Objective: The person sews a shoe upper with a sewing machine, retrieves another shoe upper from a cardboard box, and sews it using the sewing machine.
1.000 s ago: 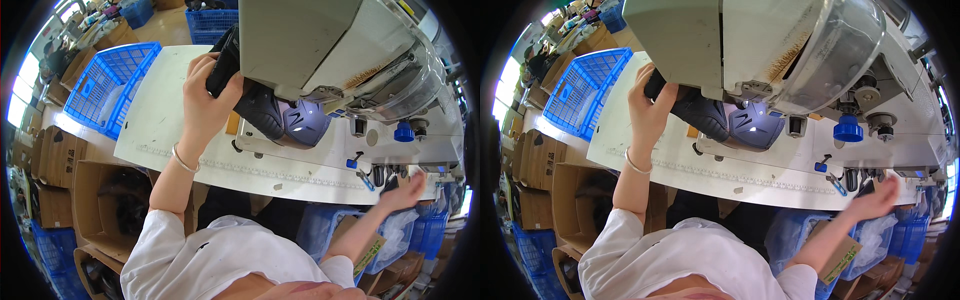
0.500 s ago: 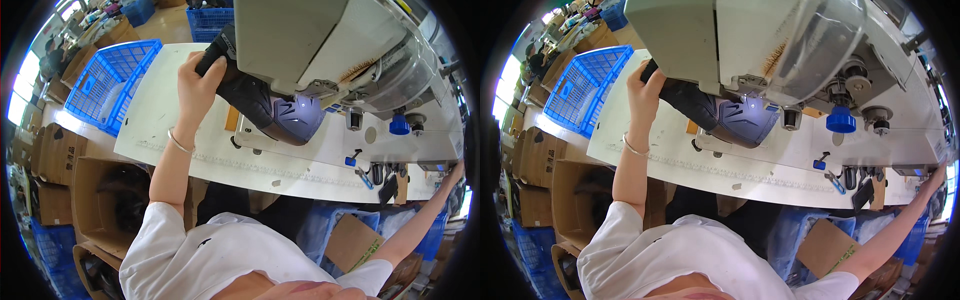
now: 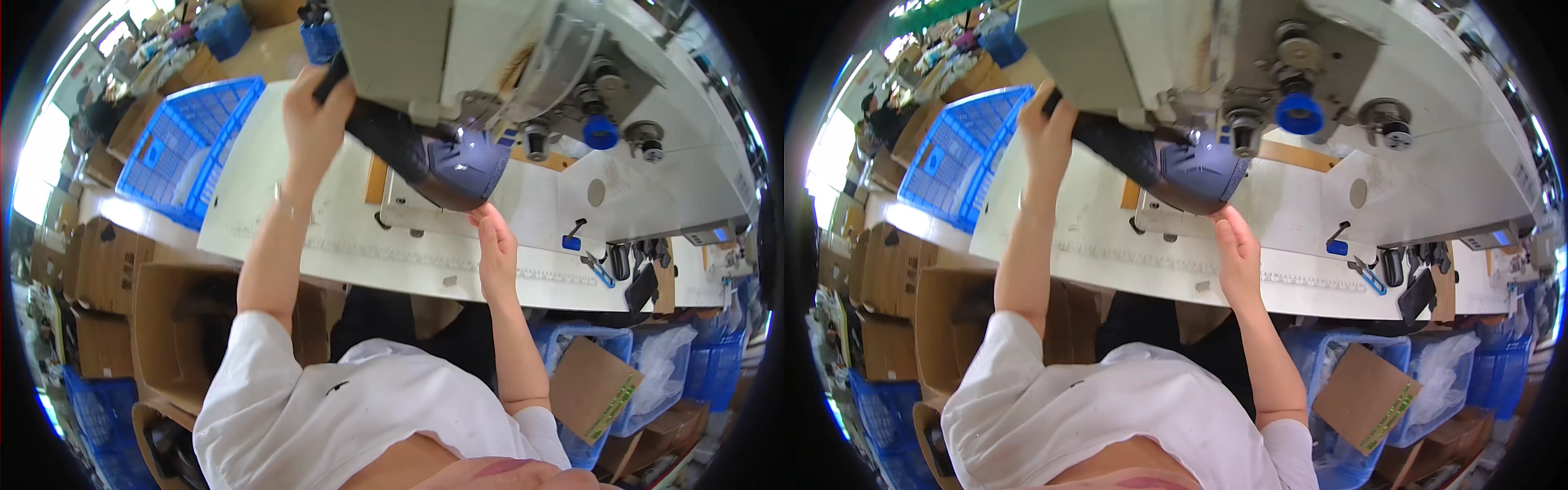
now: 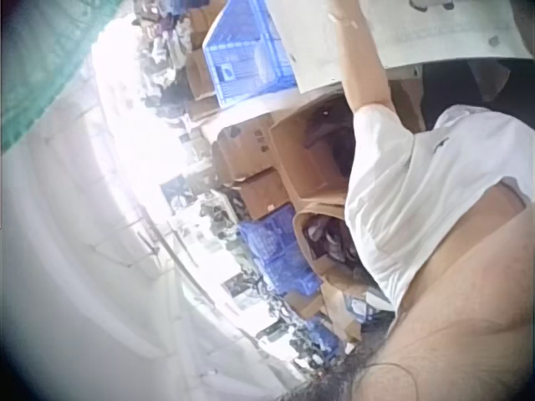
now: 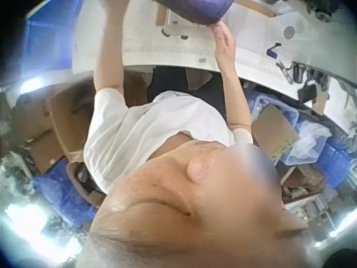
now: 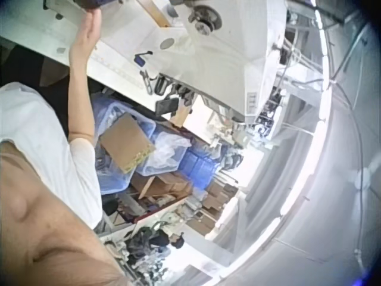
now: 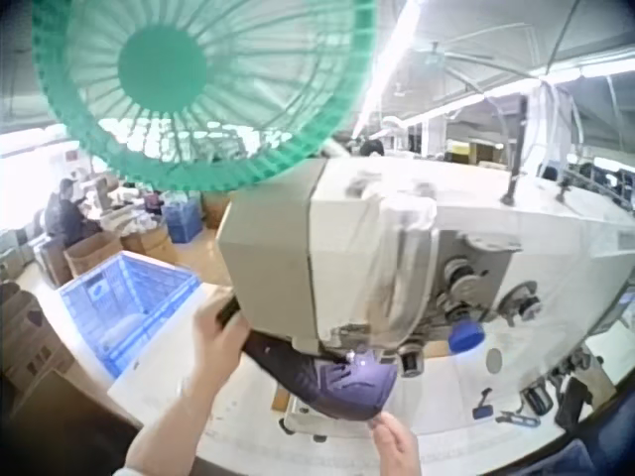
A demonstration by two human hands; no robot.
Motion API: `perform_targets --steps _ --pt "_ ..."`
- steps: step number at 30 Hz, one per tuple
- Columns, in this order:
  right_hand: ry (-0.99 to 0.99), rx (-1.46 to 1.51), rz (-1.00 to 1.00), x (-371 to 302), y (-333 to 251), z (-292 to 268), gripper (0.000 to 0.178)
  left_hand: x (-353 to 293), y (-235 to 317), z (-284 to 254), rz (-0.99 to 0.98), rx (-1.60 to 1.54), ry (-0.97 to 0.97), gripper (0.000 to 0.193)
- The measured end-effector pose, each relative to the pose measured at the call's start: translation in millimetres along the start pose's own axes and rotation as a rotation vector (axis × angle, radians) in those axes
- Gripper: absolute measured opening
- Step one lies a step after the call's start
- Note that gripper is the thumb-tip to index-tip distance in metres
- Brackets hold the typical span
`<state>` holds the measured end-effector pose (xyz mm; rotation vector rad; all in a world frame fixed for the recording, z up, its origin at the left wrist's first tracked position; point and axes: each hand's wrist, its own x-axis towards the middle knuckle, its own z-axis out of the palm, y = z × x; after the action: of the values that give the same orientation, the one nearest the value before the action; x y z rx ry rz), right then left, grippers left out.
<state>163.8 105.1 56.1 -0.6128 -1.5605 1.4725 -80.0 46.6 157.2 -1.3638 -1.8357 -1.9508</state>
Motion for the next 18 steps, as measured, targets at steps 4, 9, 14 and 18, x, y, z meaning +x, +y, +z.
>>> perform_targets --steps 4,9,14,18 --pt "-0.036 0.161 0.109 18.9 7.1 -8.6 0.042 -45.3 11.8 -6.1 0.090 0.134 0.194 0.018" --pt "-0.319 0.076 0.105 33.3 17.9 24.9 0.037 -67.3 -22.0 -47.3 -0.259 -0.143 0.565 0.017" --pt "-0.291 0.378 0.292 27.1 35.1 56.8 0.037 -141.4 -38.8 -94.3 0.276 0.583 0.341 0.016" --pt "-0.243 0.672 0.312 12.7 12.2 68.5 0.031 -165.7 -34.2 -108.3 0.660 0.772 0.364 0.036"
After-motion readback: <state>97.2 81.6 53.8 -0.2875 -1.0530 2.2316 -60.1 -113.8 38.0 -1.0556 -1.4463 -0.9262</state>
